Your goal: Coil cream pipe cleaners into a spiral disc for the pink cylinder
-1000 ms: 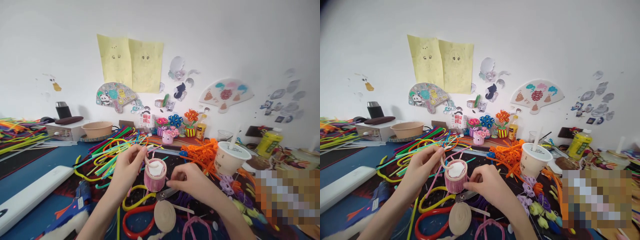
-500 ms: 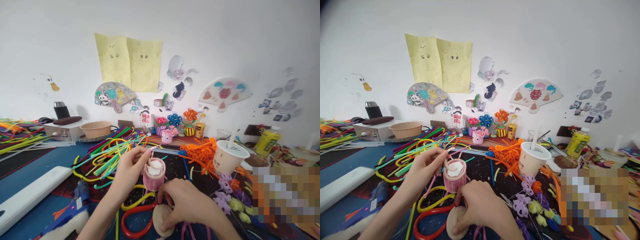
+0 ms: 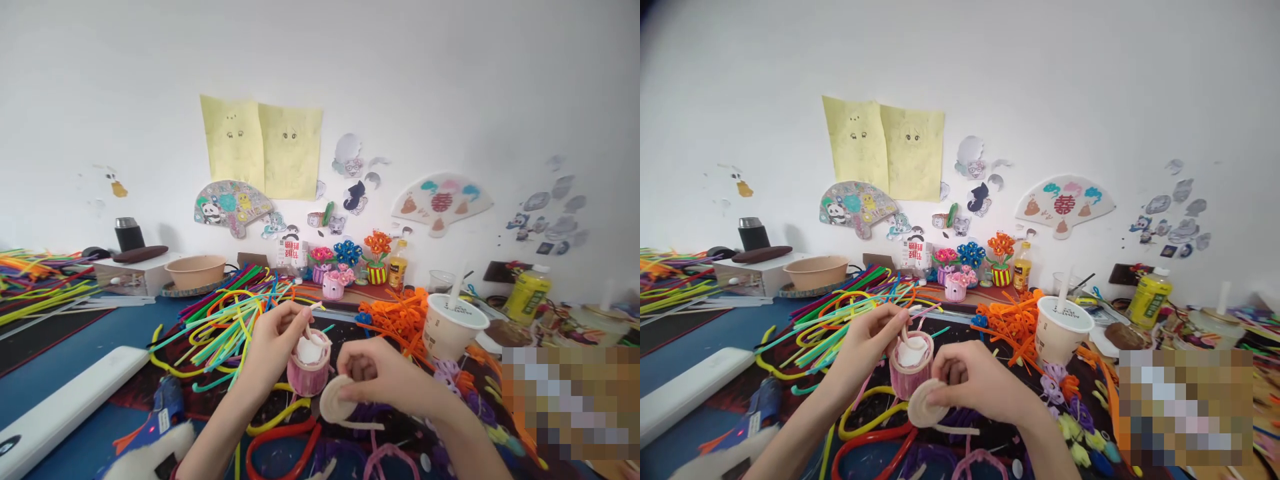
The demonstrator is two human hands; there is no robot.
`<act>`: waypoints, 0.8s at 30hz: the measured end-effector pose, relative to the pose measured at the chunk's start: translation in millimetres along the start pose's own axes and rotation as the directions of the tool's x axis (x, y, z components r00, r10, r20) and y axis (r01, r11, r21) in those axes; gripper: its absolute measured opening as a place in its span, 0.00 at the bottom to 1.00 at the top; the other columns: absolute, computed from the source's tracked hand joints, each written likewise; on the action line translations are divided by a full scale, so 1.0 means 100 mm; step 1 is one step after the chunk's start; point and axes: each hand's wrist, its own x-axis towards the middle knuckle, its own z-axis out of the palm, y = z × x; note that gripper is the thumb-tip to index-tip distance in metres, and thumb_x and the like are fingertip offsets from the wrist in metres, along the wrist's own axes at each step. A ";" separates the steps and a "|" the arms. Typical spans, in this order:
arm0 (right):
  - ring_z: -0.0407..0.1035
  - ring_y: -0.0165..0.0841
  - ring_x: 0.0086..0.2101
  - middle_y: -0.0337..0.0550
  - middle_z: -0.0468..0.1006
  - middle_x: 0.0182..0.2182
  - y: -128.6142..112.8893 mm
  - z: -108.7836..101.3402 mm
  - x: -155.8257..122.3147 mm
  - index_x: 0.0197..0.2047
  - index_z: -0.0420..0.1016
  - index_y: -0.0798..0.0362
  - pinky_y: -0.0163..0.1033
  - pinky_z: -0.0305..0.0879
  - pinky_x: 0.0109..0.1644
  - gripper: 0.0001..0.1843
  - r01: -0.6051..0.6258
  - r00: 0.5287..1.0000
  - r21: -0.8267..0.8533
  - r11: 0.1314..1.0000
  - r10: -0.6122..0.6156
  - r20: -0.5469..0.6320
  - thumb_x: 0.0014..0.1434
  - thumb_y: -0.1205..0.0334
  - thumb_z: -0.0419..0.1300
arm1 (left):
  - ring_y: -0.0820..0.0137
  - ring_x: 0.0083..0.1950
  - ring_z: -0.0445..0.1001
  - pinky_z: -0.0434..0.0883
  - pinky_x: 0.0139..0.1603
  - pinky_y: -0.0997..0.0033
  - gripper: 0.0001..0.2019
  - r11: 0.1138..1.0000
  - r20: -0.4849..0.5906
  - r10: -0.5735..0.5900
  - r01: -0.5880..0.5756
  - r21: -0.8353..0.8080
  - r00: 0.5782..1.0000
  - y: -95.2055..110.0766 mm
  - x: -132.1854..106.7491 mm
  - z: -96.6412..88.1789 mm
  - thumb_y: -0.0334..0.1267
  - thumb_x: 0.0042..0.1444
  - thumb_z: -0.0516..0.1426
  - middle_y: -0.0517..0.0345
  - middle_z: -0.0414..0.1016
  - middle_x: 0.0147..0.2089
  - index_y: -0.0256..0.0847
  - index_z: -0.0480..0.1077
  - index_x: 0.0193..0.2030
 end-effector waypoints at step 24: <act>0.65 0.35 0.33 0.37 0.69 0.33 -0.68 -0.48 0.48 0.23 0.66 0.47 0.38 0.65 0.34 0.26 0.644 0.714 0.369 0.670 -0.355 -0.603 0.38 0.42 0.75 | 0.73 0.30 0.62 0.60 0.30 0.74 0.16 0.935 0.402 0.339 -0.256 -0.247 0.850 0.81 0.60 0.41 0.47 0.60 0.58 0.62 0.64 0.28 0.40 0.66 0.26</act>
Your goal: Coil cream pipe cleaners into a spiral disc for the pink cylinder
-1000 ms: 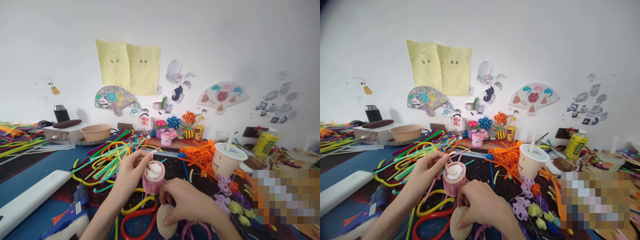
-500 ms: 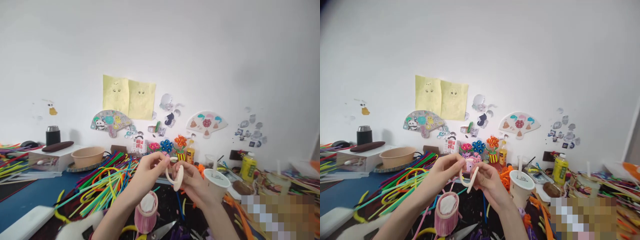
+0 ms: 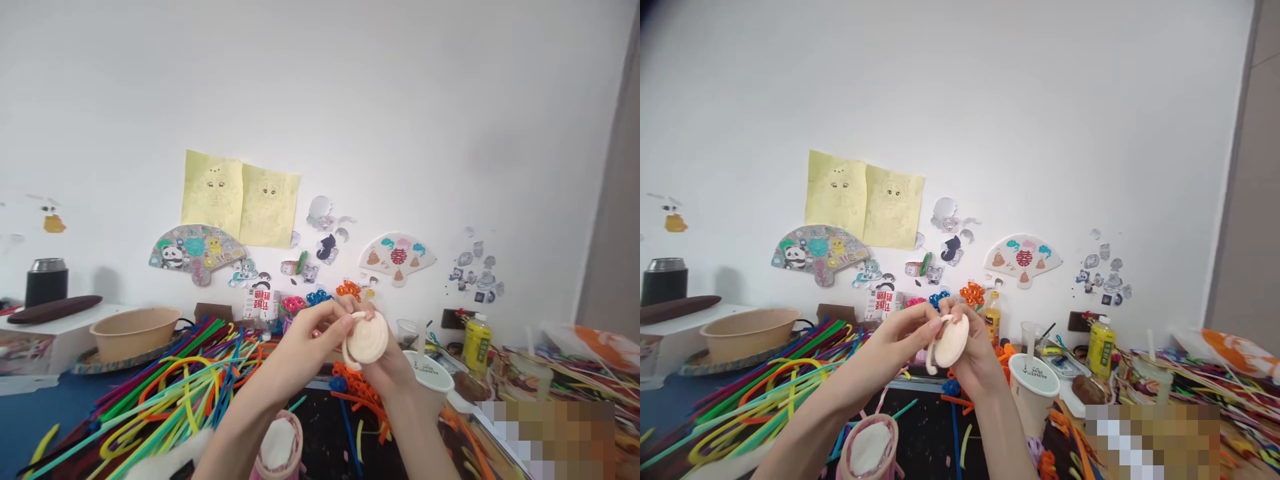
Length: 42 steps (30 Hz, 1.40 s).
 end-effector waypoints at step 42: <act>0.68 0.29 0.22 0.42 0.79 0.25 -0.30 -0.01 -0.04 0.35 0.83 0.56 0.34 0.65 0.24 0.19 -0.008 0.998 -0.457 0.890 -0.022 -0.061 0.52 0.47 0.71 | 0.73 0.29 0.64 0.62 0.30 0.73 0.13 0.928 -0.201 0.177 -0.095 0.360 0.964 -0.10 0.07 -0.19 0.42 0.62 0.56 0.60 0.68 0.26 0.38 0.71 0.30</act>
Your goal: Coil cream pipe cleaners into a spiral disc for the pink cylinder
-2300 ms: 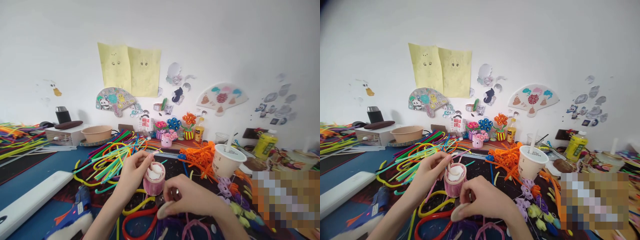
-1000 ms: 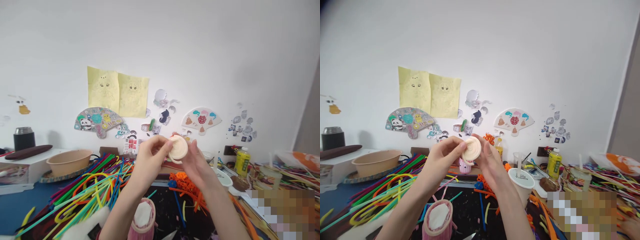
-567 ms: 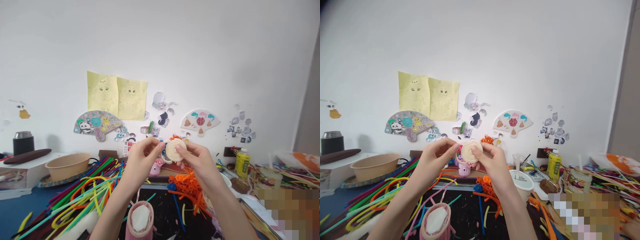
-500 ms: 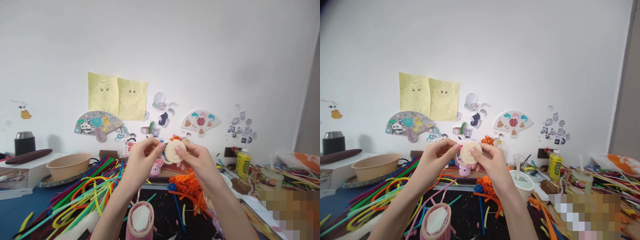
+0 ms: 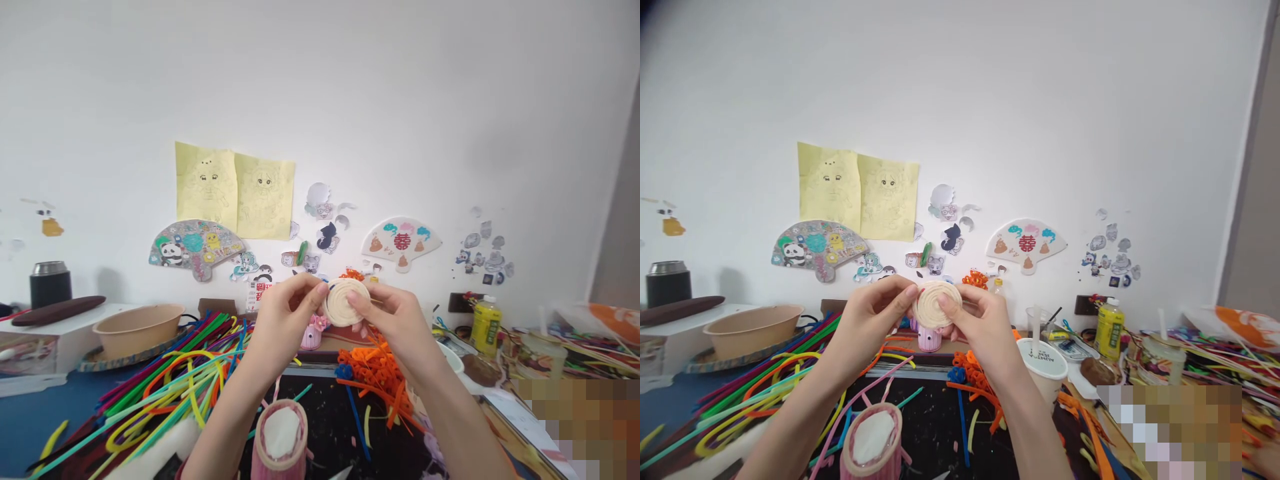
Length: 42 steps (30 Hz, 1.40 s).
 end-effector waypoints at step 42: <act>0.64 0.32 0.30 0.39 0.74 0.27 0.11 0.20 -0.02 0.33 0.78 0.54 0.36 0.62 0.33 0.18 0.143 0.961 -0.076 0.987 -0.157 -0.227 0.59 0.46 0.64 | 0.75 0.25 0.69 0.65 0.28 0.76 0.09 0.986 -0.096 0.097 -0.082 0.145 0.991 0.02 -0.05 0.23 0.36 0.61 0.57 0.60 0.75 0.25 0.37 0.74 0.30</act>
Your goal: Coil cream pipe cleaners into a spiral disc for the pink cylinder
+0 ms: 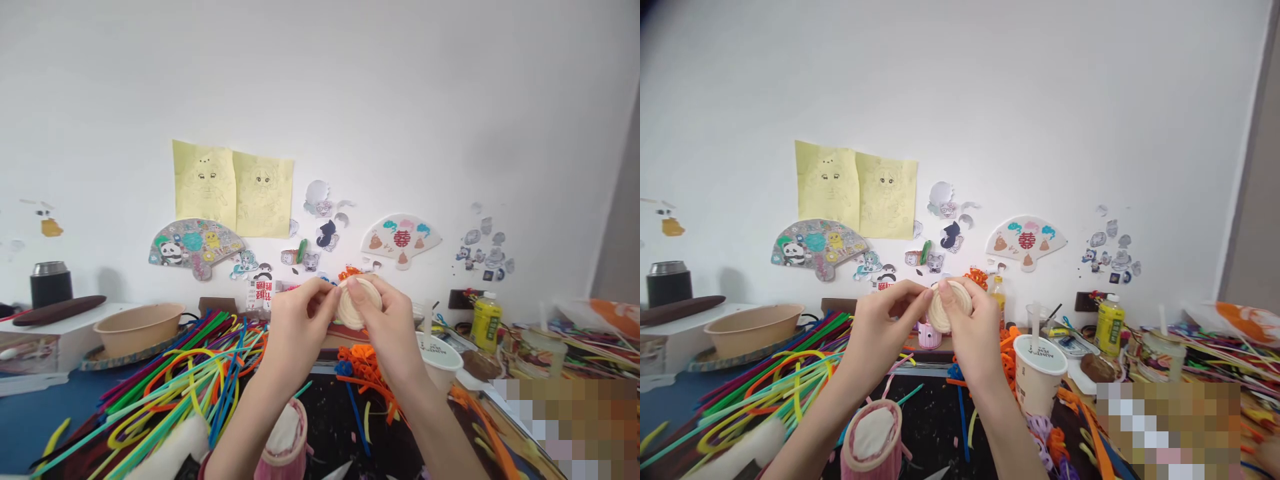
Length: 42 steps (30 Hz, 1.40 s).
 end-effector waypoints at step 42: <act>0.63 0.29 0.17 0.37 0.73 0.15 -0.17 -0.25 0.10 0.33 0.83 0.55 0.35 0.61 0.20 0.22 -0.135 0.983 -0.021 0.991 0.137 0.123 0.44 0.44 0.75 | 0.73 0.27 0.68 0.63 0.30 0.73 0.11 0.988 0.022 0.112 -0.114 0.107 0.993 -0.03 0.02 -0.08 0.38 0.64 0.54 0.61 0.73 0.26 0.39 0.71 0.30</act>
